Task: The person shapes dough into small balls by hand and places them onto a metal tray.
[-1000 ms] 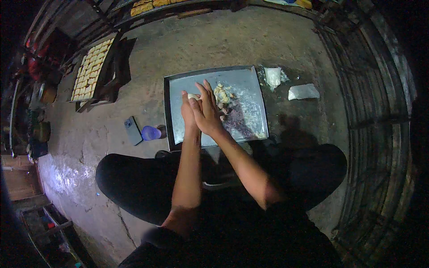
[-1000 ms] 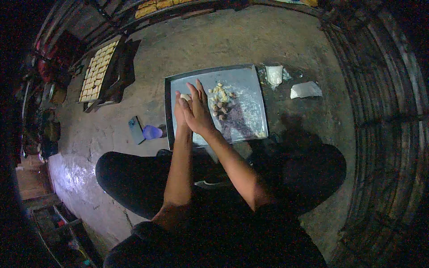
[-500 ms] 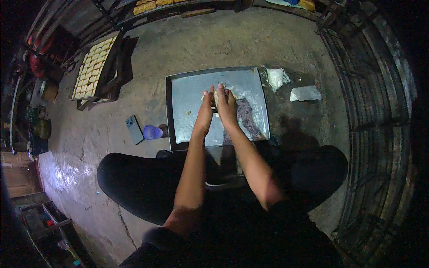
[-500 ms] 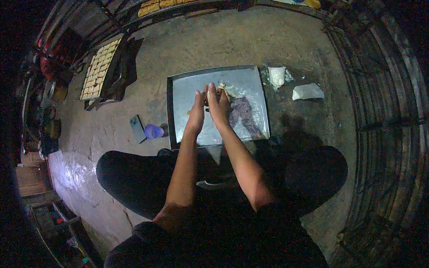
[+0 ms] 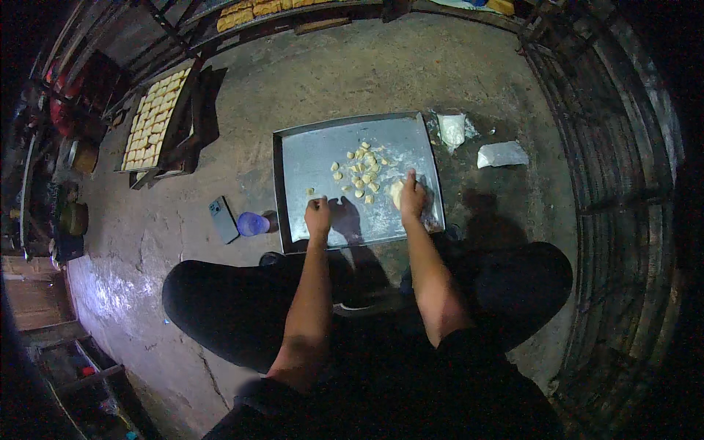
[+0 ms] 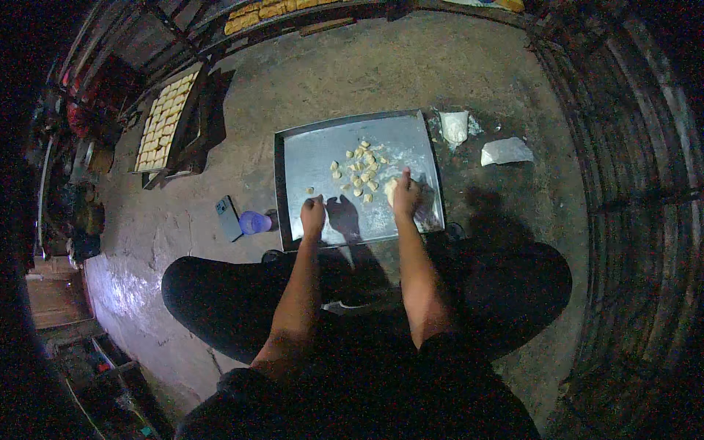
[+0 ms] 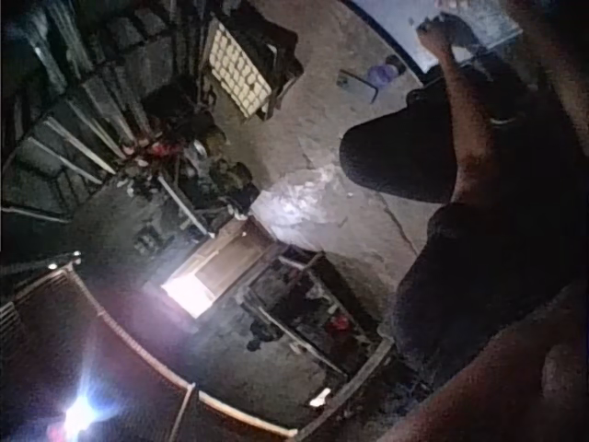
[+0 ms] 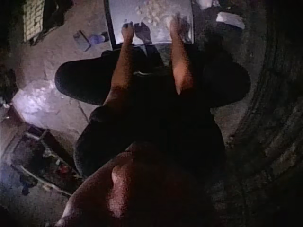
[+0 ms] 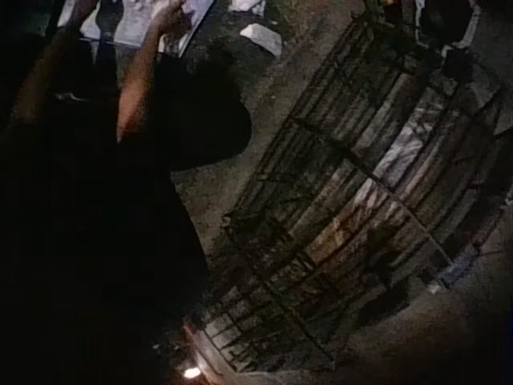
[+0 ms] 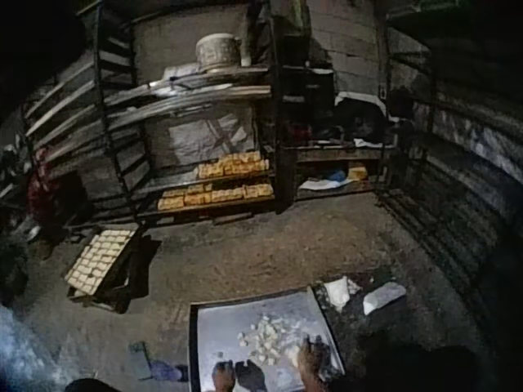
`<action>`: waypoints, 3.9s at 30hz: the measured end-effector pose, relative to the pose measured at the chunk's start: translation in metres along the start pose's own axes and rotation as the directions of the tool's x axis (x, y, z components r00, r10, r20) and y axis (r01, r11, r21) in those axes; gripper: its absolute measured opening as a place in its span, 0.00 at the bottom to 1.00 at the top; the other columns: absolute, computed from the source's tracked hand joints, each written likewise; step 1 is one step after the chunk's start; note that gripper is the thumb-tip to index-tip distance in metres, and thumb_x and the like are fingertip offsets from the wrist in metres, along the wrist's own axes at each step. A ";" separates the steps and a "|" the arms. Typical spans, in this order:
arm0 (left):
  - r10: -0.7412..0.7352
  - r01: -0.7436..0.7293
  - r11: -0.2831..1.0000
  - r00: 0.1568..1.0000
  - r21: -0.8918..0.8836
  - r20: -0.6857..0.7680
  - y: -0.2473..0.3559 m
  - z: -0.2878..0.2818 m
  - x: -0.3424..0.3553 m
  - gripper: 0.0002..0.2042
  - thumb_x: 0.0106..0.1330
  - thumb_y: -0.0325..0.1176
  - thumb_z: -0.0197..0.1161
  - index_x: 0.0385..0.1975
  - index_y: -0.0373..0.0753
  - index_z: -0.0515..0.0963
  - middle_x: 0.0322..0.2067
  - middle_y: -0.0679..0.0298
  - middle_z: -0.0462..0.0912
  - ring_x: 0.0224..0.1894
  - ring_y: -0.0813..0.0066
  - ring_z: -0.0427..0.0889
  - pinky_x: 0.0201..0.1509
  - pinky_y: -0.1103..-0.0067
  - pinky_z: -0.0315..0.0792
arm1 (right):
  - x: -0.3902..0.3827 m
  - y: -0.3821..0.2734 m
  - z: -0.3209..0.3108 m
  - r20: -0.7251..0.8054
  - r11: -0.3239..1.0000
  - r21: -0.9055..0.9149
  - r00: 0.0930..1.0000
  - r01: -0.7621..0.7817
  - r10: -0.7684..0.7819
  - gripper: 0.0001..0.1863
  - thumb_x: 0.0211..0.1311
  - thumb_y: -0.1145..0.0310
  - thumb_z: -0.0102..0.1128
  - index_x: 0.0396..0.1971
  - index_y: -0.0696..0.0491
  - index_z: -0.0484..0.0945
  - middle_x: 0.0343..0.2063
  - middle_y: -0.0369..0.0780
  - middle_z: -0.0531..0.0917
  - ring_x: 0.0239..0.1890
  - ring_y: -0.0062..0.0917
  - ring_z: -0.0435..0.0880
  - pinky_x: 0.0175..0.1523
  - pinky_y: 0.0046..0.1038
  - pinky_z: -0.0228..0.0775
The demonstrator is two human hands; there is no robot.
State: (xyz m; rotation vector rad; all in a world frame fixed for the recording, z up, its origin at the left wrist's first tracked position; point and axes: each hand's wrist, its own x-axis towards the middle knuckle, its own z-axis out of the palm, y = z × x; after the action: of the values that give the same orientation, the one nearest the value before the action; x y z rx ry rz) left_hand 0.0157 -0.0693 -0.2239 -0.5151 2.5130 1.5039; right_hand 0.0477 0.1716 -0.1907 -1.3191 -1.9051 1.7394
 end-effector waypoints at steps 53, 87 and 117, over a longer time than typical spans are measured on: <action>0.081 0.174 0.611 0.957 -0.773 0.279 0.106 0.001 0.039 0.16 0.76 0.41 0.50 0.41 0.35 0.78 0.24 0.70 0.72 0.26 0.82 0.69 0.31 0.83 0.64 | -0.034 -0.066 0.066 0.490 0.878 0.397 0.870 -0.267 0.043 0.17 0.69 0.59 0.53 0.49 0.54 0.77 0.42 0.40 0.83 0.36 0.27 0.85 0.38 0.27 0.79; 0.359 0.187 0.498 0.845 -0.847 0.397 0.258 -0.079 -0.049 0.46 0.62 0.78 0.29 0.76 0.56 0.46 0.75 0.58 0.46 0.76 0.60 0.46 0.74 0.59 0.45 | -0.174 -0.230 0.039 0.461 0.568 0.561 0.343 0.602 -0.818 0.53 0.65 0.26 0.20 0.74 0.56 0.30 0.76 0.48 0.30 0.77 0.40 0.24 0.75 0.43 0.11; 0.631 0.177 0.368 0.673 -0.913 0.385 0.281 -0.052 -0.096 0.48 0.63 0.77 0.29 0.76 0.50 0.40 0.75 0.53 0.43 0.77 0.56 0.43 0.78 0.65 0.38 | -0.110 -0.223 0.026 0.197 0.525 0.252 0.488 0.813 -0.851 0.49 0.69 0.31 0.20 0.75 0.56 0.34 0.76 0.50 0.34 0.77 0.42 0.26 0.75 0.46 0.17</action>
State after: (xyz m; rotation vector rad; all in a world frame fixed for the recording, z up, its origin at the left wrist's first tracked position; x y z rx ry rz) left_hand 0.0009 0.0264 0.0611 0.4052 0.9585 2.5202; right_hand -0.0079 0.0993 0.0418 0.0616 -1.9966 1.4743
